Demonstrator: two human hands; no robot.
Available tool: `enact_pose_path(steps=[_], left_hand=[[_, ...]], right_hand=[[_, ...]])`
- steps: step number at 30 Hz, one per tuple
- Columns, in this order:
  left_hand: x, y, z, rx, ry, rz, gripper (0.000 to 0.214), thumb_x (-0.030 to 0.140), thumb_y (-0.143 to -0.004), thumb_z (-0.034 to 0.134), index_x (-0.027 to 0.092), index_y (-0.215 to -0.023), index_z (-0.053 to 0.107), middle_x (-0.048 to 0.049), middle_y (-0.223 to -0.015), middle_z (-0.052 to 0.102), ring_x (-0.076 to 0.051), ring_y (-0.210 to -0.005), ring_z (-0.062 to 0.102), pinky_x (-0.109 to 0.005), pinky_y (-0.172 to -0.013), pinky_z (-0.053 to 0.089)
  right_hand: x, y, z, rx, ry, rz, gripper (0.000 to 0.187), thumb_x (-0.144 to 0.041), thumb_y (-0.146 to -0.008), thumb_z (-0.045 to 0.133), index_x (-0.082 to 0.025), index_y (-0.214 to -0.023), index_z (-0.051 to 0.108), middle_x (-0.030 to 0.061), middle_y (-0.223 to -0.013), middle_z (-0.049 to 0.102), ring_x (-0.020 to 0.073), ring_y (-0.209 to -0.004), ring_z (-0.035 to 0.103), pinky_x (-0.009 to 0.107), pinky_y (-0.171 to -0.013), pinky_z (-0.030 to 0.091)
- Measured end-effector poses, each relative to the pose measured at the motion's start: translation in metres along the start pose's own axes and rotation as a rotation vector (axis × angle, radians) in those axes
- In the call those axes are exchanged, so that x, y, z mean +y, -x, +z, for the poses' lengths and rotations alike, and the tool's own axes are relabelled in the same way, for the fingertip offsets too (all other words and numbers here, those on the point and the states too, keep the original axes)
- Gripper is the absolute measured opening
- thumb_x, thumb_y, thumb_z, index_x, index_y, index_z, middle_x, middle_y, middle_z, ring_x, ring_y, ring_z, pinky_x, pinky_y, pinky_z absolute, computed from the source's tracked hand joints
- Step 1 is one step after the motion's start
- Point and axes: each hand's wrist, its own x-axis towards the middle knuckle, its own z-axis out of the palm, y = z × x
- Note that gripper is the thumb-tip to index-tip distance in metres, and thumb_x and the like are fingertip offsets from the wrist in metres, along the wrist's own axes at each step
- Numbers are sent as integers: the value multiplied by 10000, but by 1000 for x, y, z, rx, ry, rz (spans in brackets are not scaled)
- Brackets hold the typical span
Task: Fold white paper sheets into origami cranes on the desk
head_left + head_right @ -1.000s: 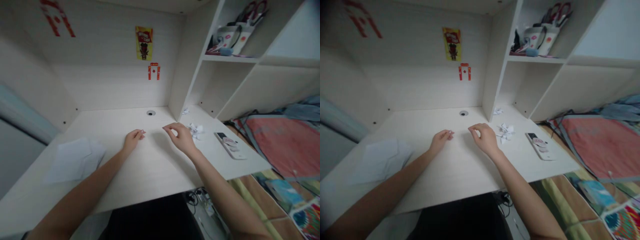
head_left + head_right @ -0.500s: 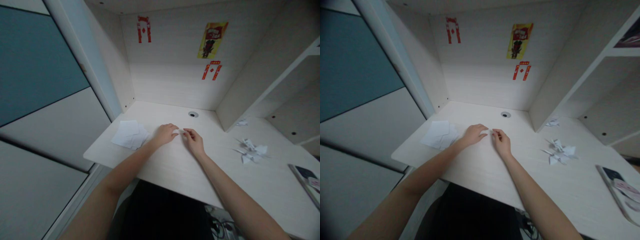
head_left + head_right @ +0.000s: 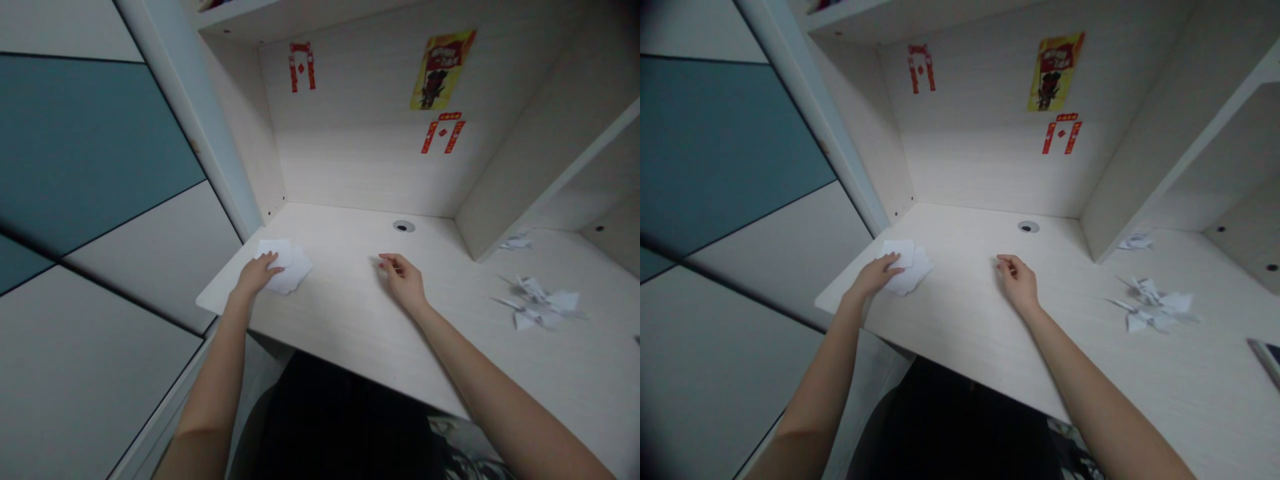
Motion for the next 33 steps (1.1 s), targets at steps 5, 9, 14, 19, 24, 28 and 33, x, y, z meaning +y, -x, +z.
enact_pose_path(steps=[5,9,14,19,24,28,33], left_hand=[[5,3,-2,17,70,-50,527,471,-813,490,240,-1287,476,-59,-1376,426,-234,-1279,378,-375,-1053,243],[-1,-8,-13,42,224,-109,545,508,-632,670,267,-1118,627,-70,-1265,551,-303,-1155,504,-377,-956,345],[-4,-23,-28,63,497,-151,317,381,-445,791,242,-720,716,-62,-854,724,-279,-874,625,-289,-774,428],[1,-26,-39,189,566,-116,177,368,-646,654,201,-588,658,-16,-582,649,-222,-735,605,-243,-628,409],[54,-48,-35,280,955,-46,246,374,-742,586,149,-794,672,-47,-736,662,-192,-752,590,-260,-680,425],[132,-73,-13,-56,1507,147,314,338,-750,602,116,-969,636,-107,-892,677,-212,-865,609,-313,-784,454],[192,-83,24,-121,1664,129,344,333,-730,633,112,-992,605,-119,-956,678,-237,-963,606,-357,-855,448]], right_hand=[[-1,0,0,0,19,-8,344,-397,-814,445,-190,-1012,636,60,-793,683,173,-679,594,292,-621,448],[0,0,0,-4,29,-32,323,-375,-816,442,-199,-1008,633,52,-787,682,170,-666,588,294,-616,441],[3,-1,2,-35,30,-39,312,-354,-810,449,-196,-1009,631,51,-777,676,174,-670,591,301,-621,441],[4,-1,3,-51,30,-56,300,-339,-812,447,-197,-1004,629,51,-783,667,174,-674,587,307,-637,446],[-4,0,2,-31,47,-78,339,-323,-812,458,-210,-1112,570,45,-793,648,167,-661,571,312,-646,452],[-12,-3,-7,28,9,-172,540,-259,-782,501,-242,-1310,385,78,-1006,629,189,-781,581,351,-721,464],[-14,-8,-15,4,-34,-281,748,-220,-744,575,-285,-1400,221,112,-1276,499,225,-988,553,414,-867,429]])
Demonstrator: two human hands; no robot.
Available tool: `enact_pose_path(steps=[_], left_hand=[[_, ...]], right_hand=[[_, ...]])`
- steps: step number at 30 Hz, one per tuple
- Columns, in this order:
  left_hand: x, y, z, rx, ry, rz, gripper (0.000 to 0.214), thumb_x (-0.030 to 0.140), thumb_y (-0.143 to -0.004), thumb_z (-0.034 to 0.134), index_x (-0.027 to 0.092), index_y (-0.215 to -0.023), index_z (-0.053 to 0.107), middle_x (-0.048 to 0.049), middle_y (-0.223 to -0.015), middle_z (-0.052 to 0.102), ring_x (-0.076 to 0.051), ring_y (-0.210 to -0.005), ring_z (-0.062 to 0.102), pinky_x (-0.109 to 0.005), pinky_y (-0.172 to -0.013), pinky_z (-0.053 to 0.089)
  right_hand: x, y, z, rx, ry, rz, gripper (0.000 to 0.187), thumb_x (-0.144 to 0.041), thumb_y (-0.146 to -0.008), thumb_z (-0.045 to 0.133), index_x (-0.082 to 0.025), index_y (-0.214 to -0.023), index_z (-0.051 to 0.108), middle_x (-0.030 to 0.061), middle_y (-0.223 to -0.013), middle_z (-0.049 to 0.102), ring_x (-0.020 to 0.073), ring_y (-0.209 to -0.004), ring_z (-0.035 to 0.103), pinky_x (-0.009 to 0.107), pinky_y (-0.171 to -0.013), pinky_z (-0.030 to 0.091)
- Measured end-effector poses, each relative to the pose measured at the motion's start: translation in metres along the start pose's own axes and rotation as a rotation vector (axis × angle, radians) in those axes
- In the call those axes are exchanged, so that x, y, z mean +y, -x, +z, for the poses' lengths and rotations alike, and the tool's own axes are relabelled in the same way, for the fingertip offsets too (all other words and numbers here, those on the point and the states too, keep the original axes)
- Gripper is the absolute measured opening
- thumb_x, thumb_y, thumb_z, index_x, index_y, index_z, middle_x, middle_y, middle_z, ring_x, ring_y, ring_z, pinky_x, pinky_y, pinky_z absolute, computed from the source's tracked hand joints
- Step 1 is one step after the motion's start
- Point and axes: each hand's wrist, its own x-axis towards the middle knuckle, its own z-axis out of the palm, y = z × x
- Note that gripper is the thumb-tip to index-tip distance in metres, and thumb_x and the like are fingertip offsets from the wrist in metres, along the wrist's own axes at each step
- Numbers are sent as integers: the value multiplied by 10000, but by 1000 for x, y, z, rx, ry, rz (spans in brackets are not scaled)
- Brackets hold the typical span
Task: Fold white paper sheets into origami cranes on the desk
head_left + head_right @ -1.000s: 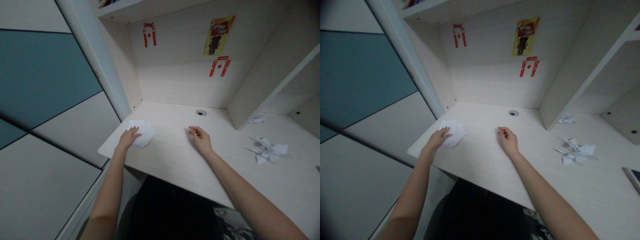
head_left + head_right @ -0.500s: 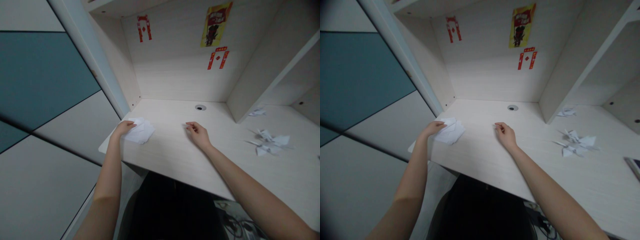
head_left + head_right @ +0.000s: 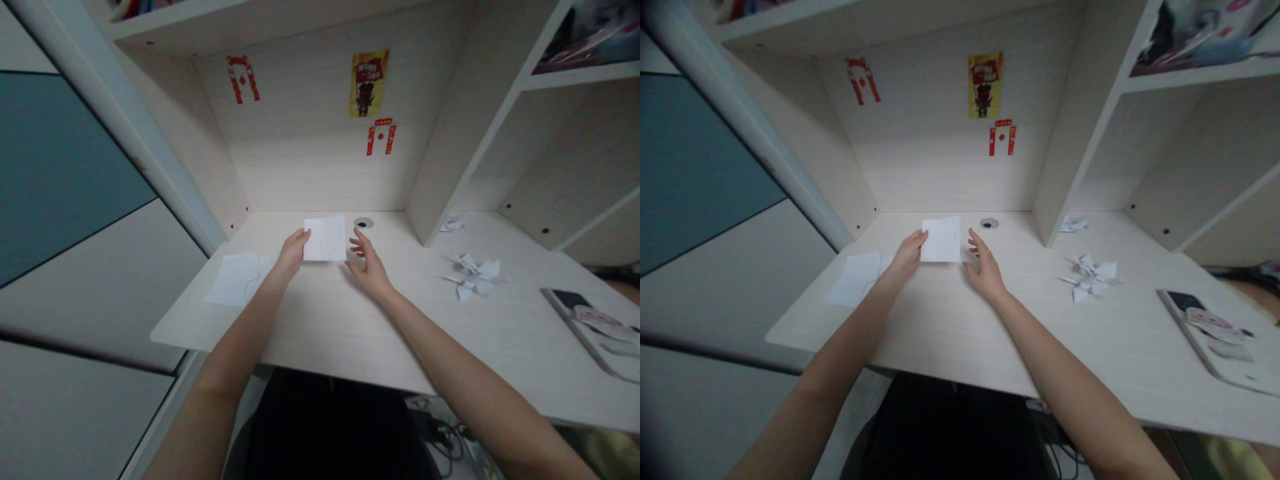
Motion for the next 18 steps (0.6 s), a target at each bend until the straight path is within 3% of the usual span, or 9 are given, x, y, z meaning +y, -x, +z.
enact_pose_path(steps=[3,5,8,10,15,18], left_hand=[[-20,-1,4,110,12,53,356,295,-726,624,137,-1039,563,-96,-976,675,-219,-930,622,-349,-826,472],[-28,0,2,180,9,29,347,277,-729,611,152,-1045,543,-87,-986,672,-209,-900,632,-345,-799,488],[-34,2,0,179,18,-67,337,252,-735,595,177,-1057,526,-83,-1000,666,-201,-859,645,-342,-761,507],[-36,4,0,146,31,-111,335,239,-739,588,192,-1064,522,-82,-1011,662,-199,-851,650,-343,-750,513],[-38,7,5,116,55,-145,309,187,-741,563,185,-1049,532,-81,-998,667,-205,-876,646,-353,-768,516],[-38,9,8,98,50,-157,310,166,-741,547,182,-1051,539,-74,-990,670,-209,-895,641,-355,-783,515]], right_hand=[[1,0,2,-45,-15,-28,804,-258,-715,648,-295,-1400,229,103,-1320,470,232,-1031,542,417,-903,418],[2,1,4,-76,-5,-53,710,-294,-706,676,-304,-1343,362,85,-1312,483,238,-1075,525,416,-928,405],[3,1,7,-59,16,-60,460,-331,-723,673,-300,-1169,565,74,-1257,529,244,-1154,481,423,-975,366],[4,0,7,-27,14,-48,416,-345,-715,683,-300,-1120,598,74,-1228,541,240,-1151,484,422,-970,370],[5,-4,1,-72,33,-77,644,-383,-582,781,-301,-1181,557,85,-1201,511,241,-1130,483,403,-953,387],[7,-4,0,-148,47,-78,671,-380,-576,784,-306,-1197,541,81,-1174,529,239,-1108,494,402,-938,397]])
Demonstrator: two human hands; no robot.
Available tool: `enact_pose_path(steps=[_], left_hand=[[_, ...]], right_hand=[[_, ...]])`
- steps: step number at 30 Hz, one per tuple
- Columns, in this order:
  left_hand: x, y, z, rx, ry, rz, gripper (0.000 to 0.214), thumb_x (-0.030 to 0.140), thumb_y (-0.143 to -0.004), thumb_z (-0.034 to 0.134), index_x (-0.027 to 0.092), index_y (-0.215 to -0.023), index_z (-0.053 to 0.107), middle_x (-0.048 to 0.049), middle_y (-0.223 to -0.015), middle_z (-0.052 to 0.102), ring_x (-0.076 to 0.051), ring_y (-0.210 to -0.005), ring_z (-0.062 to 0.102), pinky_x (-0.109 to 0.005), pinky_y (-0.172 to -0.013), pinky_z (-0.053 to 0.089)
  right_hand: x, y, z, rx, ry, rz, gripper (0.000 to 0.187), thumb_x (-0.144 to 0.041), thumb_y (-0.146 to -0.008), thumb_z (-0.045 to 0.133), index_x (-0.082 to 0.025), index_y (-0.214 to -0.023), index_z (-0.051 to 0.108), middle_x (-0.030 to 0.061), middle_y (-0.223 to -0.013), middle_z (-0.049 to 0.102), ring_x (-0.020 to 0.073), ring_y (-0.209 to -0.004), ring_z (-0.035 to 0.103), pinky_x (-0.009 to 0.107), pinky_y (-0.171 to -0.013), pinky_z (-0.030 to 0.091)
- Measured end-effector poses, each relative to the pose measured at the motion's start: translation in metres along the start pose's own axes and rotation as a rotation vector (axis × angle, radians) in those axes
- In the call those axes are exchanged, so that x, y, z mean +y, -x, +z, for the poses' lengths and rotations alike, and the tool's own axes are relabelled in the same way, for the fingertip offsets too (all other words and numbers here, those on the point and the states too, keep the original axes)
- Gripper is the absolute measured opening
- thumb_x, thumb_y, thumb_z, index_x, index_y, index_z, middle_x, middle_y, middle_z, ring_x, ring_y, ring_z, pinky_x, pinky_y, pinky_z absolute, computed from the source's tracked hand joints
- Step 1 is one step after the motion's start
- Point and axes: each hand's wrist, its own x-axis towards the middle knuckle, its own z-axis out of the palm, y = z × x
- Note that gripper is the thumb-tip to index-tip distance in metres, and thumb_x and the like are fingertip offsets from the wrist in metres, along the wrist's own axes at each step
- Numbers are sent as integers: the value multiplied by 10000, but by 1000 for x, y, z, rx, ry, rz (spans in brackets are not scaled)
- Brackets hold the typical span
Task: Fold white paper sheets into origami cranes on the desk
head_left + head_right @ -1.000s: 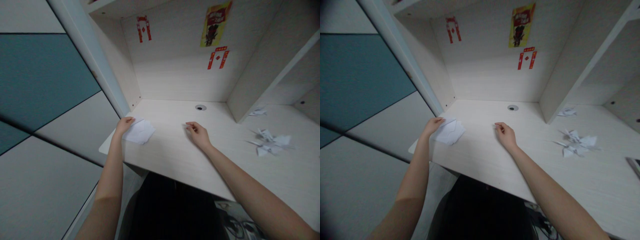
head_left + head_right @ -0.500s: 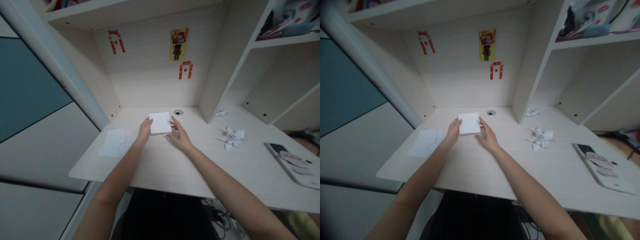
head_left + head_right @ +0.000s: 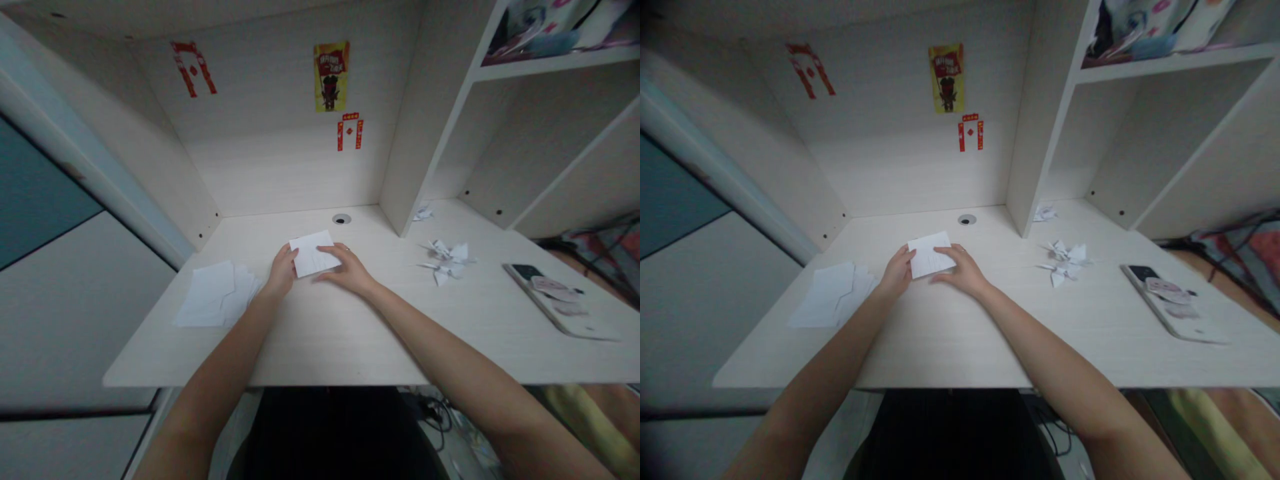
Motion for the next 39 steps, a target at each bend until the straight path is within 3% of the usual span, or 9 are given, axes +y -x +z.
enact_pose_path(steps=[3,7,10,14,18,21,26,33,39], left_hand=[[-1,2,2,23,-8,-10,342,150,-736,540,193,-1076,532,-66,-989,668,-210,-901,639,-358,-787,516],[-2,4,5,61,-28,7,335,125,-725,527,179,-1056,535,-67,-985,661,-209,-912,631,-353,-793,516],[-4,6,6,60,-31,7,302,122,-725,521,185,-1020,536,-61,-1002,644,-208,-926,619,-357,-791,519],[-2,9,8,-7,50,-50,240,135,-738,524,182,-973,519,-64,-997,625,-184,-873,632,-350,-814,512],[4,13,11,-20,91,-76,297,338,-788,562,213,-1049,496,-75,-1100,588,-189,-883,634,-362,-829,508],[7,15,13,-107,63,-40,431,440,-780,577,244,-1147,466,-85,-1176,560,-217,-971,613,-392,-854,496],[4,18,13,-209,-40,-14,463,322,-693,701,205,-1115,550,-88,-1154,590,-212,-1019,584,-384,-904,461],[1,18,19,-53,-81,2,375,319,-628,732,143,-952,664,-91,-1083,632,-208,-1009,578,-321,-864,470],[1,20,20,61,-168,126,480,295,-598,749,184,-1048,622,-81,-1062,641,-174,-884,623,-267,-733,504]], right_hand=[[0,1,2,-5,-13,32,545,-366,-619,759,-298,-1134,592,72,-1148,556,229,-1052,535,381,-893,428],[-5,0,3,81,-121,76,307,-359,-707,687,-275,-1001,670,57,-1077,615,208,-1013,574,357,-902,426],[-10,-1,3,148,-211,126,295,-397,-654,718,-259,-914,700,50,-1028,649,214,-987,589,347,-897,428],[-11,-4,3,204,-328,264,258,-462,-678,666,-215,-743,706,29,-810,680,199,-801,620,313,-749,462],[-6,-6,2,267,-394,398,367,-518,-729,583,-181,-595,639,-3,-587,602,160,-626,568,275,-622,441],[-3,-7,2,285,-499,431,346,-516,-712,602,-180,-651,651,6,-657,625,159,-660,571,268,-628,453],[0,-8,1,324,-690,501,308,-457,-654,680,-180,-787,685,38,-816,670,178,-767,602,298,-692,489],[-2,-8,5,356,-847,544,238,-376,-554,770,-176,-578,642,-4,-640,632,138,-671,584,296,-732,494],[-4,-7,7,375,-767,554,286,-345,-544,774,-199,-748,636,0,-755,669,138,-666,596,271,-653,493]])
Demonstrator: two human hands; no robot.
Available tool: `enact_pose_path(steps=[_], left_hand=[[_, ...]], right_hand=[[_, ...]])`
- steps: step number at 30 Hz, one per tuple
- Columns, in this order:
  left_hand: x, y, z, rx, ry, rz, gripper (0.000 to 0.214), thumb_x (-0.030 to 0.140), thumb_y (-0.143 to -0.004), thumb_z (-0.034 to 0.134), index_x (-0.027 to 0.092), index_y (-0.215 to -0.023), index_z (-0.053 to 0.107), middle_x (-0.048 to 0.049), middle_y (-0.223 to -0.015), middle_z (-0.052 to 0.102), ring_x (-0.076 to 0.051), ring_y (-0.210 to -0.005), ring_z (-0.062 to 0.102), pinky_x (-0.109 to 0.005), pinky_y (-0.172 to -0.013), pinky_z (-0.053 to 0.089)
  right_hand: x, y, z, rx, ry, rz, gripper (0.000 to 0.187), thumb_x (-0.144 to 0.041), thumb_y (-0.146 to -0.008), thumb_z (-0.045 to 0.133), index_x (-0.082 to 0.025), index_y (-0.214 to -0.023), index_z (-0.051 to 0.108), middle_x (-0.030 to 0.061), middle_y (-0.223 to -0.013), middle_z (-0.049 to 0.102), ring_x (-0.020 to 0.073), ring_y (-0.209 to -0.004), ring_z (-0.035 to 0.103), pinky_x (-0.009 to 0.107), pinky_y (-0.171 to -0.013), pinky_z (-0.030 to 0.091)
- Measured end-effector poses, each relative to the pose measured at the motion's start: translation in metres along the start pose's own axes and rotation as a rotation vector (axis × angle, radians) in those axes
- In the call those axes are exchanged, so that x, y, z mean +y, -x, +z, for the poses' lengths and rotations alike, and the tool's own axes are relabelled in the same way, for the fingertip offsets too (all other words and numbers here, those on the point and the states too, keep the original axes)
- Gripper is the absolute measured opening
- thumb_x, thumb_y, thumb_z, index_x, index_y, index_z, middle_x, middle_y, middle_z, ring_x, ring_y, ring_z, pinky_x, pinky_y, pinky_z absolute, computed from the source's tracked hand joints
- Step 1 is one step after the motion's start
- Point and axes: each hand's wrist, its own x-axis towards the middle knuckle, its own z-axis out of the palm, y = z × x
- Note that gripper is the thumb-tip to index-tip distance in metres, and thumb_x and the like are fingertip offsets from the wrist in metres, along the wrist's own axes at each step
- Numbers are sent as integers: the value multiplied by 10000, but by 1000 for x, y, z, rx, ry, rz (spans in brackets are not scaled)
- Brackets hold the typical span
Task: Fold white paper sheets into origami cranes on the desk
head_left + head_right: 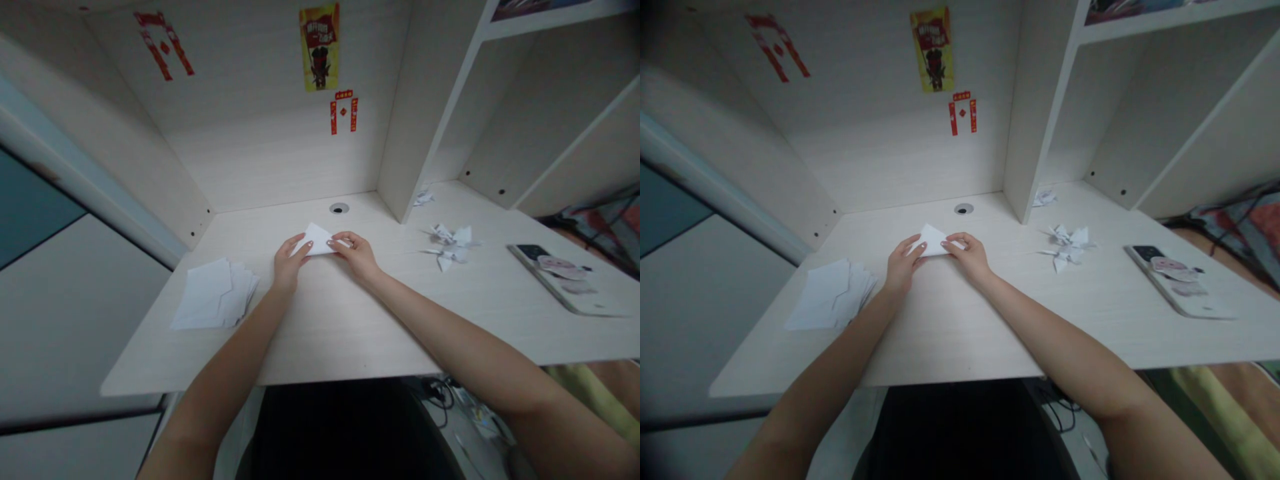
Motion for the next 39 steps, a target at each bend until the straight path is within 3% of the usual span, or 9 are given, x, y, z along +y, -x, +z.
enact_pose_path(steps=[4,11,19,30,35,39], left_hand=[[1,2,0,8,-125,130,600,328,-598,752,168,-1150,578,-84,-893,692,-180,-794,642,-279,-718,501],[-5,-2,0,-12,-113,159,452,333,-649,711,147,-1058,659,-100,-998,694,-210,-879,645,-331,-815,496],[-6,-2,0,-95,-156,194,389,256,-716,655,137,-1087,643,-91,-1092,659,-216,-961,631,-344,-880,486],[-1,4,3,-50,-173,193,345,244,-716,655,156,-1050,661,-69,-1110,650,-214,-1019,600,-345,-932,452],[-2,4,3,-59,-109,139,446,272,-702,671,164,-1131,614,-80,-1038,684,-207,-920,638,-358,-866,492],[-1,5,4,-44,-139,188,385,271,-694,677,162,-1063,655,-72,-1082,665,-212,-969,622,-360,-909,470]], right_hand=[[4,1,-2,-19,87,-73,348,-351,-607,732,-208,-910,639,31,-852,691,158,-704,615,276,-636,488],[5,1,-3,-37,279,-254,309,-388,-685,666,-213,-938,697,60,-1012,683,211,-896,617,316,-739,487],[0,4,-1,2,316,-222,328,-413,-683,655,-197,-924,703,68,-957,695,195,-774,627,272,-571,488],[0,3,-2,49,361,-241,313,-422,-695,642,-176,-876,707,62,-865,705,182,-738,623,280,-624,483],[0,3,-2,60,381,-237,338,-446,-697,629,-175,-881,711,65,-871,707,196,-777,628,296,-665,488],[-1,4,-1,50,374,-253,323,-441,-702,631,-183,-877,716,62,-883,709,208,-814,631,312,-704,490]])
